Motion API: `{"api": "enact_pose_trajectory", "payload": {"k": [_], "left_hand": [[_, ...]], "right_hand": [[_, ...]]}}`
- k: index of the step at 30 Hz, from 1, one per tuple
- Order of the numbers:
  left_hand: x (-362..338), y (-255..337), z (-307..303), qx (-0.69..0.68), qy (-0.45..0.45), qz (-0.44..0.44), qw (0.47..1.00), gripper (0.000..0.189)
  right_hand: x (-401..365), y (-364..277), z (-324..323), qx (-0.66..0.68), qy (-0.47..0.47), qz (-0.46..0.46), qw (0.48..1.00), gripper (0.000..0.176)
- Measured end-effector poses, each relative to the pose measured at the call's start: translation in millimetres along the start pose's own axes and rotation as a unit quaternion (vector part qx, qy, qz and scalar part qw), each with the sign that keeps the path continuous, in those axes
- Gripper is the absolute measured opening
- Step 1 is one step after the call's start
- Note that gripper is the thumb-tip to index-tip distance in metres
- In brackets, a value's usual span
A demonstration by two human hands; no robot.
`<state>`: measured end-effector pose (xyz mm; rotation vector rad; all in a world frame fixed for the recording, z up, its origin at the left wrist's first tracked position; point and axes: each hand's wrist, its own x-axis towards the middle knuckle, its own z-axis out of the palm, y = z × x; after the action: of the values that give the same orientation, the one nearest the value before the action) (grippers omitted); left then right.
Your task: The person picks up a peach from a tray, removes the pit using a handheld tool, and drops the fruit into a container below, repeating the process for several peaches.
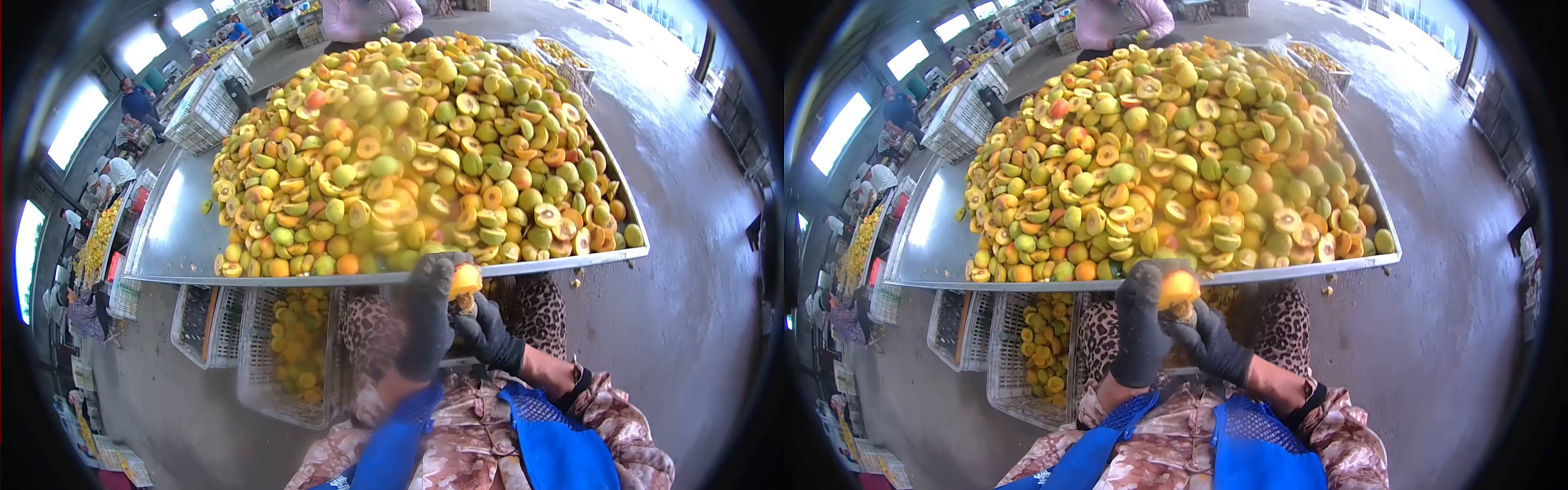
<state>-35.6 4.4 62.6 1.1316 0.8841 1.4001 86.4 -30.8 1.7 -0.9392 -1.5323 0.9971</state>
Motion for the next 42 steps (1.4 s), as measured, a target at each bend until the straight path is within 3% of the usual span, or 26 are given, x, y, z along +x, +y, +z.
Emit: {"api": "enact_pose_trajectory", "payload": {"k": [2,4,8,11,12,15,16,19,22,25,26,29,30,31,32,33,34,35,36,38,41,42], "left_hand": [[-1.0,3.9,-2.6,0.008,0.019,0.036,0.999,0.027],[9.0,4.4,-1.5,0.024,0.033,0.11,0.993,0.021],[4.6,14.0,-0.1,0.092,0.034,0.152,0.984,0.028],[4.6,30.4,2.0,-0.07,0.015,-0.001,0.997,0.036],[8.4,30.5,1.5,-0.084,0.016,-0.002,0.996,0.042],[24.3,14.4,-12.0,-0.144,-0.058,-0.073,0.985,0.043],[26.8,12.1,-14.8,-0.164,-0.094,-0.072,0.979,0.045],[27.3,9.4,-9.9,-0.18,-0.096,-0.001,0.979,0.045],[28.8,26.0,-11.2,-0.206,-0.207,0.014,0.956,0.044],[32.9,33.8,-16.5,-0.141,-0.288,0.01,0.947,0.041],[31.6,31.8,-16.6,-0.179,-0.287,0.001,0.941,0.036],[22.1,7.1,-25.3,-0.349,-0.148,-0.093,0.921,0.033],[21.7,8.7,-46.2,-0.332,-0.102,-0.082,0.934,0.037],[21.1,10.4,-67.1,-0.311,-0.054,-0.071,0.946,0.042],[20.5,12.2,-87.9,-0.288,-0.006,-0.062,0.956,0.047],[18.9,8.7,-128.6,-0.21,0.112,-0.093,0.967,0.048],[15.3,12.4,-165.2,-0.092,0.132,-0.065,0.985,0.051],[20.7,20.9,-182.3,0.109,0.211,-0.04,0.971,0.05],[31.1,-3.9,-237.5,0.364,0.231,0.022,0.902,0.044],[63.4,6.7,-247.1,0.438,0.218,0.121,0.864,0.04],[147.5,14.1,-234.5,0.563,0.138,0.28,0.765,0.039],[182.0,9.6,-223.1,0.554,0.127,0.301,0.766,0.043]], "right_hand": [[1.5,-11.0,16.2,0.155,-0.004,0.127,0.98,0.031],[4.5,-31.1,13.7,0.312,-0.034,0.28,0.907,0.029],[0.3,-30.8,8.8,0.147,-0.046,0.155,0.976,0.028],[0.1,-35.5,8.8,0.153,-0.028,0.117,0.981,0.028],[-0.7,-25.8,7.3,0.142,-0.04,0.08,0.986,0.027],[-3.4,-14.7,-3.3,0.247,-0.081,0.258,0.93,0.026],[3.5,-15.9,-16.1,0.296,-0.149,0.336,0.882,0.026],[4.4,-30.8,-22.6,0.239,-0.162,0.324,0.901,0.029],[12.0,-36.3,-20.8,0.173,-0.194,0.149,0.954,0.04],[13.1,-25.6,-27.3,0.175,-0.253,0.125,0.943,0.047],[12.8,-17.7,-26.4,0.141,-0.262,0.115,0.948,0.048],[19.5,-28.9,-19.8,0.173,-0.29,0.197,0.92,0.054],[24.8,-17.0,-23.1,-0.035,-0.38,0.086,0.92,0.053],[13.8,0.2,-17.9,-0.087,-0.338,0.062,0.935,0.049],[1.3,24.9,-17.5,-0.197,-0.355,0.075,0.911,0.043],[-9.1,47.5,-22.8,-0.305,-0.368,0.086,0.874,0.037],[-21.8,62.5,-30.7,-0.376,-0.413,0.102,0.823,0.038],[-24.4,73.7,-37.5,-0.444,-0.45,0.117,0.766,0.039],[-13.4,75.0,-43.9,-0.432,-0.427,0.119,0.785,0.042],[1.0,59.8,-53.9,-0.402,-0.383,0.131,0.821,0.047],[37.5,27.8,-55.6,-0.376,-0.253,-0.022,0.891,0.057],[43.4,36.4,-58.7,-0.384,-0.205,-0.077,0.897,0.06]]}}
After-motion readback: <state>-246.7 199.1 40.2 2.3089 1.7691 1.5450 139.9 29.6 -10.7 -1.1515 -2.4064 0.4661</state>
